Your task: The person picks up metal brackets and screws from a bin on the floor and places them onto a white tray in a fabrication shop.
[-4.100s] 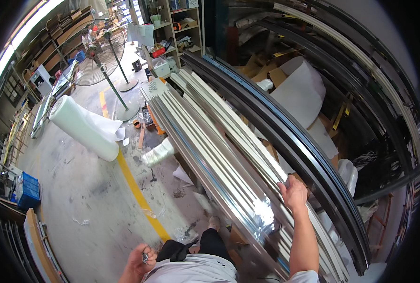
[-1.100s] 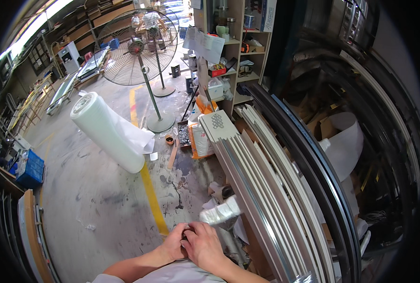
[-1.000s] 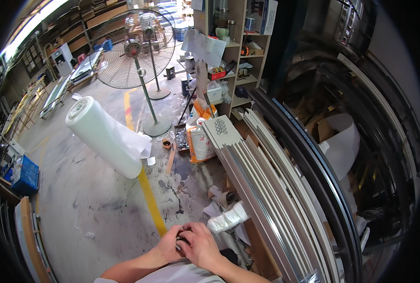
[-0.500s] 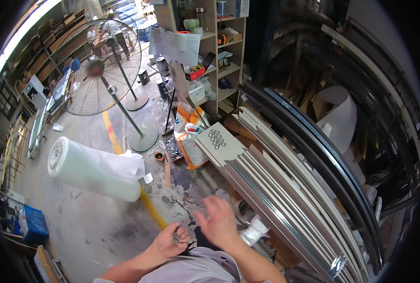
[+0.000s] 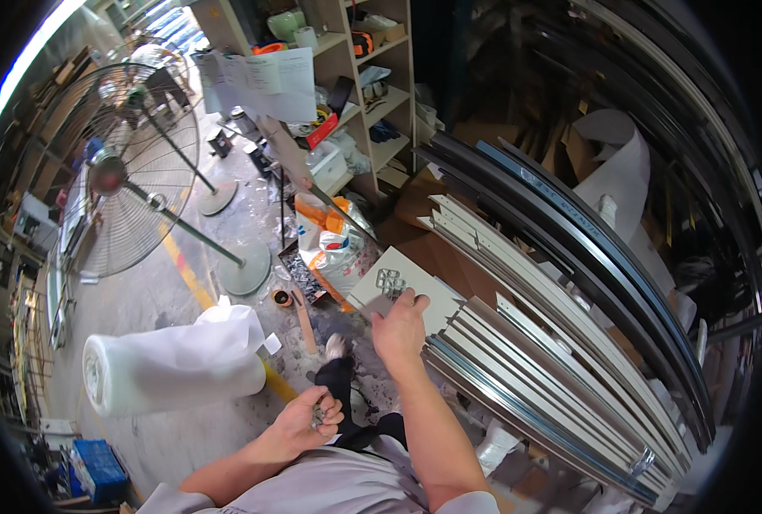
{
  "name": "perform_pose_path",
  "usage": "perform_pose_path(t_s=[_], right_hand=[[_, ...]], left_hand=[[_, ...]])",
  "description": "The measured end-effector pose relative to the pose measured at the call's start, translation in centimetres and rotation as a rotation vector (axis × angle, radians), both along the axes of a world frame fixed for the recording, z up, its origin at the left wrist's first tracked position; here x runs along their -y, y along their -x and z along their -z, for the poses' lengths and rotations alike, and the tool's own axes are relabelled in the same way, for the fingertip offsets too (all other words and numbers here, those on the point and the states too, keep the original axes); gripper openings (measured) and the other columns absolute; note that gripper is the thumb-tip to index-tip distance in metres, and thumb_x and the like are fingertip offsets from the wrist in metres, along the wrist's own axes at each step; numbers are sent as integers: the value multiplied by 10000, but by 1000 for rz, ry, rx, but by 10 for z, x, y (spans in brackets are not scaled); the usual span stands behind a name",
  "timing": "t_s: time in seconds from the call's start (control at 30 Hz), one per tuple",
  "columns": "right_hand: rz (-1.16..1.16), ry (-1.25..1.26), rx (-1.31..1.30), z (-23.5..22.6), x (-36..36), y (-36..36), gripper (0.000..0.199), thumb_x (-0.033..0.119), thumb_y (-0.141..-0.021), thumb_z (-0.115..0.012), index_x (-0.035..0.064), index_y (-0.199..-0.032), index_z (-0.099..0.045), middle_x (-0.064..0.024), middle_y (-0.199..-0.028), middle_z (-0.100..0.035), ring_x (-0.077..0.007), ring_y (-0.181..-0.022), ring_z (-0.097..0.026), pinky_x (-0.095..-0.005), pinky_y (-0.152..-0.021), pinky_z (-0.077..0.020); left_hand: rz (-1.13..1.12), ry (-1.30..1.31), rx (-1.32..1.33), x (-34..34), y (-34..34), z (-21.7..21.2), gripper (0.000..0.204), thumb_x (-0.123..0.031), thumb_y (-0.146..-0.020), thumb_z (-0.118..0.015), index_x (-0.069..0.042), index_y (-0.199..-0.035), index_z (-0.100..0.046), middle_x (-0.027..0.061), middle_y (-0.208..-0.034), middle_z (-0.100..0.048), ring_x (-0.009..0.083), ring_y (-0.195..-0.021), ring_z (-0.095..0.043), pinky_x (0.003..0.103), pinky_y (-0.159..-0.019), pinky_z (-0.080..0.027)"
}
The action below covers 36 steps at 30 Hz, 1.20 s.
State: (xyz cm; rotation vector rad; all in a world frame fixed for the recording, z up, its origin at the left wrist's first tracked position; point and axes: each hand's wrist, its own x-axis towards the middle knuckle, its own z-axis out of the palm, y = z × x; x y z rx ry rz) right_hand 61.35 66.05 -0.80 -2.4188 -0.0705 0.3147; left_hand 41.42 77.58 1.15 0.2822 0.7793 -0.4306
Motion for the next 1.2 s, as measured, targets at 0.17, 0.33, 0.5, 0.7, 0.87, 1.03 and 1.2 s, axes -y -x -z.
perform_pose_path(t_s=[0.17, 0.33, 0.5, 0.7, 0.87, 1.03, 1.2], right_hand=[[135, 127, -25, 20, -17, -21, 650, 130, -789, -790, -41, -1313, -446, -276, -1245, -438, -463, -963, -641, -483, -847, -555], [167, 180, -11, 31, -19, -24, 605, 137, -790, -785, 23, -1323, -523, -262, -1228, -454, -454, -948, -643, -476, -849, -556], [224, 199, -18, 28, -27, -26, 581, 145, -768, -799, 0, -1278, -561, -251, -1185, -479, -453, -951, -635, -472, -853, -550], [235, 120, -9, 15, -30, -31, 547, 133, -742, -798, -7, -1227, -587, -240, -1120, -499, -432, -939, -599, -459, -840, -534], [121, 106, 31, 20, -50, -58, 547, 142, -751, -784, 2, -1229, -557, -248, -1139, -489, -453, -935, -620, -475, -826, -541], [131, 158, -54, 25, -55, -65, 580, 155, -740, -790, 10, -1248, -552, -267, -1168, -481, -469, -938, -636, -481, -822, -554], [94, 215, -37, 26, -59, -71, 584, 174, -737, -793, 17, -1248, -559, -274, -1190, -486, -454, -950, -640, -474, -829, -557]], left_hand=[[217, 39, 40, -59, -88, 20, 336, -259, -982, -515, -83, -699, -473, 32, -692, -439, 151, -630, -408, 260, -500, -290], [388, 62, 60, -111, -151, 30, 297, -219, -993, -496, -87, -728, -474, 33, -698, -446, 145, -639, -424, 259, -499, -277], [460, 45, 60, -132, -183, 30, 321, -231, -1008, -492, -92, -720, -466, 31, -685, -438, 147, -623, -424, 261, -483, -284], [440, 96, 33, -137, -187, 48, 302, -189, -1011, -504, -74, -734, -472, 46, -694, -464, 155, -619, -448, 253, -485, -293], [452, 66, 71, -134, -194, 49, 297, -185, -1011, -507, -71, -738, -474, 46, -699, -469, 155, -624, -453, 255, -490, -298], [422, 80, 68, -140, -197, 44, 302, -190, -1005, -514, -71, -730, -476, 44, -697, -473, 150, -629, -455, 256, -491, -296], [396, 75, 27, -142, -195, 43, 310, -204, -996, -521, -81, -714, -479, 37, -687, -464, 151, -629, -447, 256, -490, -290]])
